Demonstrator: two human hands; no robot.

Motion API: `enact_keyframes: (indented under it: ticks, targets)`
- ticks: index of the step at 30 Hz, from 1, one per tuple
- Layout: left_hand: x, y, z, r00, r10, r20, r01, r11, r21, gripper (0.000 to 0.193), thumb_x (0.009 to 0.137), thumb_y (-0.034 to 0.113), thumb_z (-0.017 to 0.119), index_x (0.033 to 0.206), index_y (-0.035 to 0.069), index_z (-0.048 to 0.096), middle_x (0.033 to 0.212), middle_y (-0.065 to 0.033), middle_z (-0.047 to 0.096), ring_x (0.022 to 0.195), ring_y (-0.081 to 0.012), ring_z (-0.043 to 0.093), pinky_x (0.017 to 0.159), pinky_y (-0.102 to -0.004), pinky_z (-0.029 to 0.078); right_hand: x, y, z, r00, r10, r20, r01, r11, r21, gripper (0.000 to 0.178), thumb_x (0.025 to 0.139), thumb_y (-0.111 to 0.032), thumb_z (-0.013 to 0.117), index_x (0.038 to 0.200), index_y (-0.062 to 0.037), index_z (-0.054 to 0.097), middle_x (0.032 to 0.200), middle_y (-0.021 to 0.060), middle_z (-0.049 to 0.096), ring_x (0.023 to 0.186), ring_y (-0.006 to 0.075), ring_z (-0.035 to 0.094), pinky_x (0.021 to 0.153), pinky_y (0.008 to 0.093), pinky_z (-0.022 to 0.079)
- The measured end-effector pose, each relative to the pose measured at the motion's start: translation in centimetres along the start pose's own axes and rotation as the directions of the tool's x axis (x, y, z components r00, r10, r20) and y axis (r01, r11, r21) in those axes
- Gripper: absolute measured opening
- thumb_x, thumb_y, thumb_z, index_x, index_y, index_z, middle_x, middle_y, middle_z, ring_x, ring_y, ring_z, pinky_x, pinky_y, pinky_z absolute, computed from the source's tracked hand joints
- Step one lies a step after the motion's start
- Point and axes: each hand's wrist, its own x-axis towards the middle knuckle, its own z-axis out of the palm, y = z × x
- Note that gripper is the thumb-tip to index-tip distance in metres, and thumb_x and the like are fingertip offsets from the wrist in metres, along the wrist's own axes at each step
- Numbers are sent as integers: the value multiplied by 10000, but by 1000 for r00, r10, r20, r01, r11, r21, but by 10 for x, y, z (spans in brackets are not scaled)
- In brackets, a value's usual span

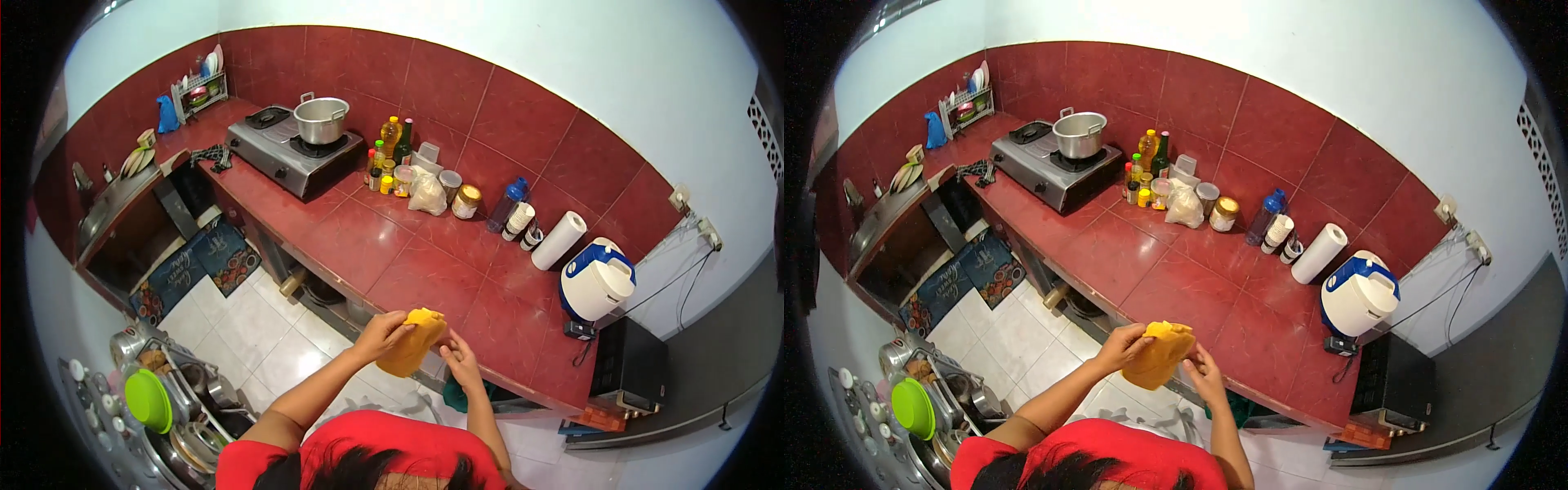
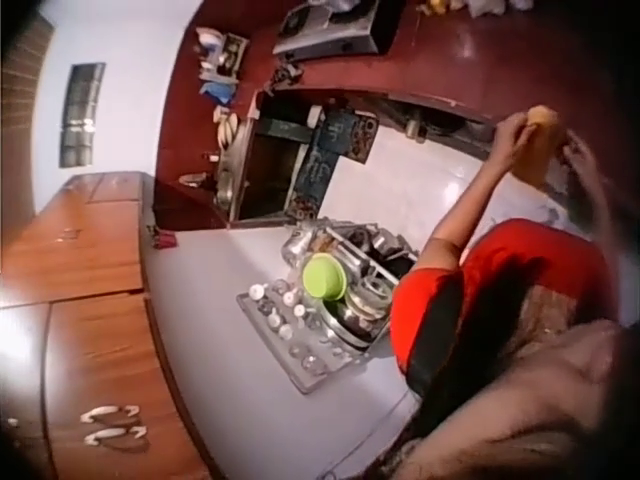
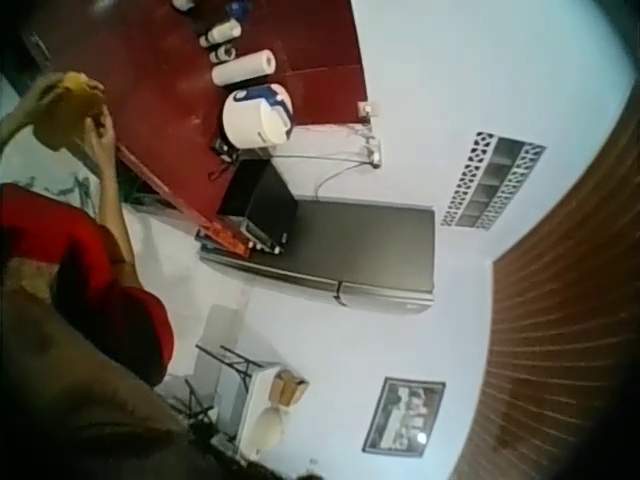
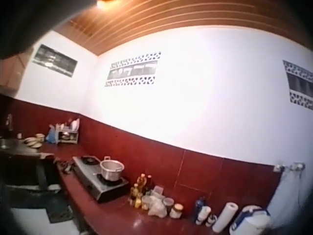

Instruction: Cleaning the kitchen counter and oven using a cloth.

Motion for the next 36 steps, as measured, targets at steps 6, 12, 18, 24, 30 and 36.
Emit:
enact_keyframes:
  ticks: [6, 12, 18, 24, 30, 36]
  targets:
    - [47, 47, 14, 932, 304, 198, -324, 943, 75, 204, 945, 216, 628, 972, 14, 623, 910, -154, 634, 818, -336, 627, 726, -371, 491, 31, 0, -46, 978, -197, 63, 204, 967, -153, 835, 818, -196, 810, 1510, -60, 364, 1416, 204, 516, 1225, 279, 575, 1000, 391, 479]
    - [85, 89, 23, 907, 392, 156, -404, 913, 58, 159, 902, 110, 653, 1026, 12, 642, 926, -151, 646, 864, -339, 632, 752, -366, 494, 51, -11, -90, 900, -331, 285, 435, 742, -511, 873, 739, -89, 793, 1501, -49, 370, 1394, 190, 537, 1226, 270, 583, 1022, 343, 466]
    - [114, 93, 43, 962, 266, -61, -253, 953, 167, 129, 907, 57, 620, 1017, -5, 649, 870, -143, 624, 785, -280, 623, 706, -339, 481, 72, 13, -149, 925, 76, 372, 17, 970, -242, 497, 751, -12, 700, 1237, -1, 600, 1141, 157, 673, 1030, 230, 664, 908, 337, 515]
    - [155, 48, 55, 944, 150, -295, -94, 976, 195, 105, 936, 41, 604, 1012, -17, 648, 833, -76, 610, 748, -170, 570, 690, -283, 455, 108, -30, -225, 911, -413, 13, 383, 833, -399, 370, 769, 102, 574, 1100, -1, 705, 938, 123, 695, 821, 172, 671, 730, 295, 518]
    - [153, 10, 88, 978, 199, 66, -208, 961, 182, 227, 922, 114, 668, 1115, -5, 656, 1104, -160, 660, 979, -258, 650, 840, -344, 513, 108, -68, -270, 752, -609, -254, 413, 735, -538, 454, 690, 111, 545, 1088, -26, 713, 988, 170, 667, 921, 337, 650, 818, 370, 517]
    - [134, -19, 107, 926, -126, 355, 13, 953, 303, 476, 928, 211, 682, 1362, 60, 559, 1289, -192, 624, 1203, -308, 598, 1014, -413, 473, 108, 4, -290, 948, -11, -319, -234, 655, -718, 558, 810, -75, 655, 1356, -13, 555, 1322, 250, 563, 1238, 395, 536, 1069, 457, 422]
